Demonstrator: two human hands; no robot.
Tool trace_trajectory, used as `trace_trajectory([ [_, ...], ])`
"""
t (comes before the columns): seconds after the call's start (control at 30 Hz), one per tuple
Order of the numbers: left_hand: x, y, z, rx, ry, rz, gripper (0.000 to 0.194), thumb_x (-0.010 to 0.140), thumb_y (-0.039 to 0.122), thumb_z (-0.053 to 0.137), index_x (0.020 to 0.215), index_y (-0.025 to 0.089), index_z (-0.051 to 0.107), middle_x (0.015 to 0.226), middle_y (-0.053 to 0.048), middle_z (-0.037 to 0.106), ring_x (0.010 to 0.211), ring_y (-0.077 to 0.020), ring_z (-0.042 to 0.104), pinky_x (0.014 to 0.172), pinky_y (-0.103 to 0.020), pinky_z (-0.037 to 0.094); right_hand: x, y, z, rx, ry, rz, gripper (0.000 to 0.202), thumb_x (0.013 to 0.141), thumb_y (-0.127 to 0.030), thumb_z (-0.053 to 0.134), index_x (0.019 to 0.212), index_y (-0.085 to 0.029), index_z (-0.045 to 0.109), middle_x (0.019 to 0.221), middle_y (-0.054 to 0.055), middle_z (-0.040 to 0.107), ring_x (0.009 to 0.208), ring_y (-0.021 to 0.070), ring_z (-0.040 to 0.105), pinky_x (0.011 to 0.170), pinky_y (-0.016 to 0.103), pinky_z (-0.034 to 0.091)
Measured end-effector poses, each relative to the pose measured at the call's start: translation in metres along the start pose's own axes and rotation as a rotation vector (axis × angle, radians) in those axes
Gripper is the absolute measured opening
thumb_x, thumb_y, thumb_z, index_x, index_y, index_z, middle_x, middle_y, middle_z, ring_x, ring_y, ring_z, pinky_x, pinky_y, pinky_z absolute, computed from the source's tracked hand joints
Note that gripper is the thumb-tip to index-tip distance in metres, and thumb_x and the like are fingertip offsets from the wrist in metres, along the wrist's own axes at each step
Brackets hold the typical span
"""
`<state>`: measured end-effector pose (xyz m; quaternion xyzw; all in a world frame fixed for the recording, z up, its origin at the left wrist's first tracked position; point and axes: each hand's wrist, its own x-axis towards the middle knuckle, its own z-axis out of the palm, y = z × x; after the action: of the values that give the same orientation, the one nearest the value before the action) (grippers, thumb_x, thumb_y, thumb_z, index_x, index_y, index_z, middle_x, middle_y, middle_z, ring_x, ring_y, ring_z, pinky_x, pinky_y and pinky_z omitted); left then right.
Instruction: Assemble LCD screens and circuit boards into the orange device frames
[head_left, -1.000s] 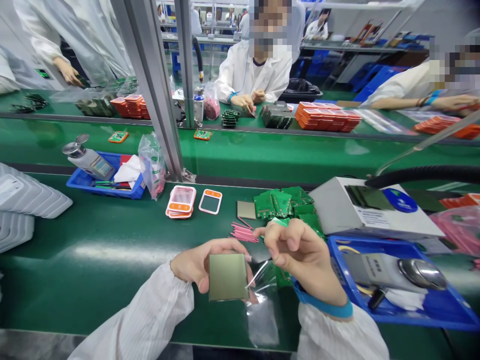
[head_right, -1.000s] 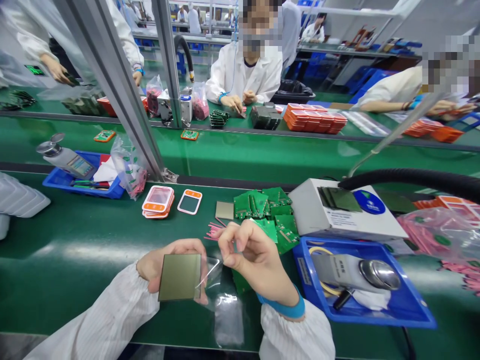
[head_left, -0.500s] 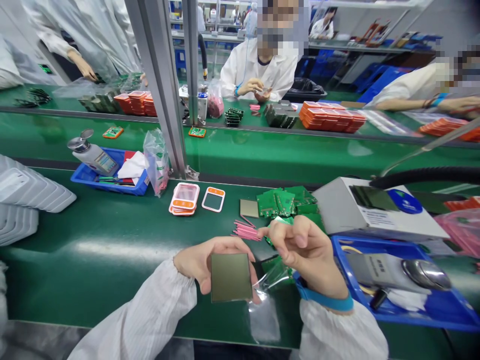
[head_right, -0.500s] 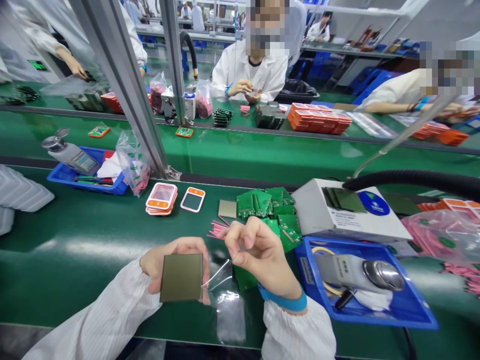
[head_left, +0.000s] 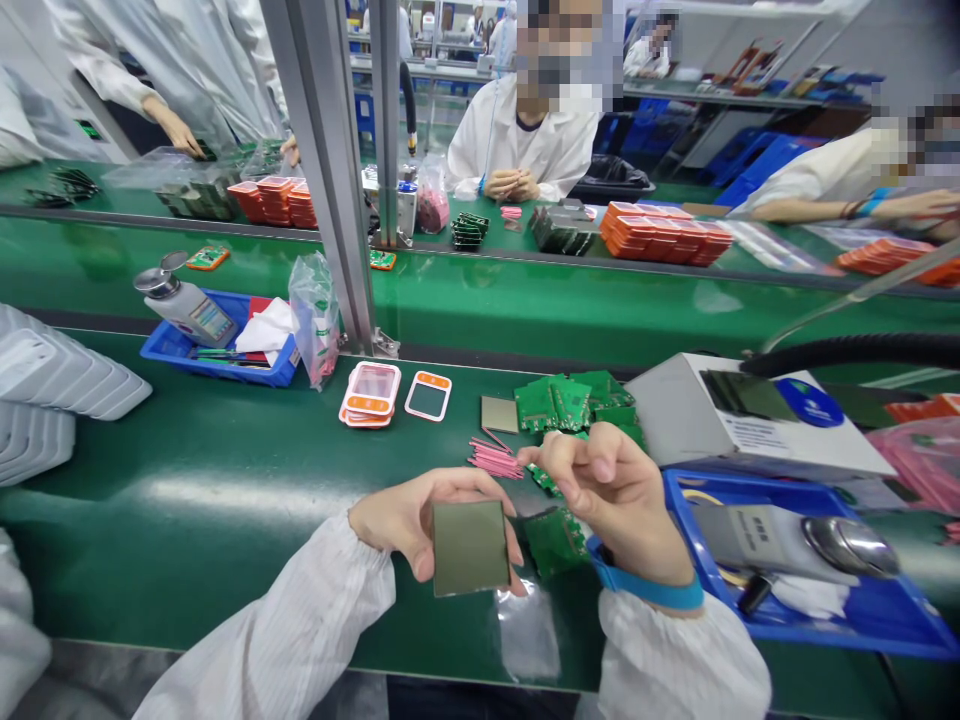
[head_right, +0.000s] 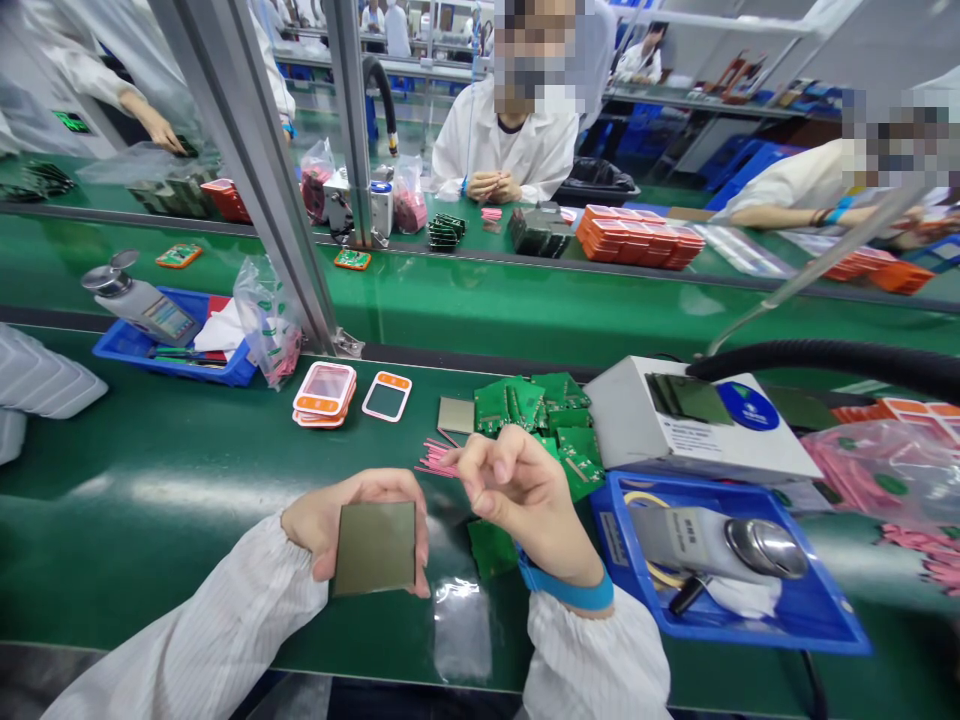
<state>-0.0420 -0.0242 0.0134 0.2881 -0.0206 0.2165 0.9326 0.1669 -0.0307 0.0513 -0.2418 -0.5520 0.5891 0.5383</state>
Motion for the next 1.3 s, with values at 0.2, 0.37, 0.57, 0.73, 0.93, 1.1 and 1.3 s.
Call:
trace_trajectory([
  [0.2,0.0,0.001,-0.001,0.04,-0.029,-0.012,0.071,0.053,0.028,0.089,0.116,0.018,0.059,0.105,-0.011,0.068,0.098,-0.0285,0.068,0.094,-0.046,0.047,-0.001,0.002,-0.002,0.015,0.032,-0.03,0.024,0.084,-0.022,0.067,0.078,-0.026,0.043,0.064,-0.007,0.051,0.065,0.0121,0.05,0.087,0.041,0.05],
  [0.37,0.002,0.003,-0.005,0.103,0.078,-0.029,0.07,0.051,0.03,0.09,0.112,0.016,0.06,0.102,-0.011,0.067,0.095,-0.0286,0.068,0.091,-0.046,0.047,0.006,0.006,-0.003,-0.088,0.207,-0.074,0.023,0.085,-0.016,0.064,0.079,-0.025,0.044,0.07,-0.006,0.055,0.072,0.0115,0.059,0.097,0.045,0.047],
  [0.57,0.003,0.007,-0.012,0.126,0.187,0.051,0.066,0.055,0.028,0.087,0.114,0.015,0.06,0.101,-0.012,0.068,0.095,-0.0285,0.068,0.092,-0.045,0.046,0.01,0.01,-0.002,-0.255,0.431,-0.21,0.02,0.082,-0.019,0.068,0.081,-0.024,0.048,0.074,-0.006,0.055,0.065,0.0095,0.056,0.093,0.04,0.05],
  [0.73,0.001,0.01,-0.015,0.129,0.225,0.108,0.065,0.058,0.029,0.085,0.117,0.016,0.059,0.102,-0.01,0.068,0.099,-0.0288,0.067,0.095,-0.044,0.046,-0.035,0.006,0.007,-0.335,0.531,-0.152,0.019,0.083,-0.018,0.067,0.085,-0.025,0.049,0.075,-0.004,0.056,0.066,0.0107,0.056,0.075,0.029,0.051],
  [0.93,0.003,0.011,-0.011,0.1,0.246,0.097,0.067,0.056,0.029,0.085,0.116,0.015,0.058,0.103,-0.011,0.068,0.098,-0.0296,0.067,0.095,-0.045,0.045,-0.109,0.034,0.026,-0.435,0.55,0.084,0.013,0.086,-0.022,0.061,0.09,-0.025,0.05,0.077,-0.002,0.057,0.067,0.0121,0.057,0.062,0.024,0.047],
  [1.1,0.005,0.007,-0.016,0.099,0.252,0.049,0.069,0.056,0.029,0.086,0.117,0.016,0.057,0.105,-0.011,0.068,0.098,-0.0307,0.066,0.1,-0.051,0.039,-0.141,0.057,0.03,-0.494,0.446,0.271,0.005,0.091,-0.023,0.052,0.094,-0.024,0.048,0.076,-0.002,0.056,0.07,0.0134,0.056,0.065,0.026,0.047],
  [1.3,0.003,0.006,-0.018,0.123,0.285,0.035,0.069,0.057,0.028,0.085,0.118,0.016,0.056,0.106,-0.012,0.067,0.1,-0.032,0.066,0.1,-0.051,0.038,-0.143,0.06,0.024,-0.563,0.558,0.227,0.007,0.09,-0.024,0.053,0.092,-0.023,0.047,0.074,-0.002,0.055,0.068,0.0138,0.057,0.063,0.026,0.047],
])
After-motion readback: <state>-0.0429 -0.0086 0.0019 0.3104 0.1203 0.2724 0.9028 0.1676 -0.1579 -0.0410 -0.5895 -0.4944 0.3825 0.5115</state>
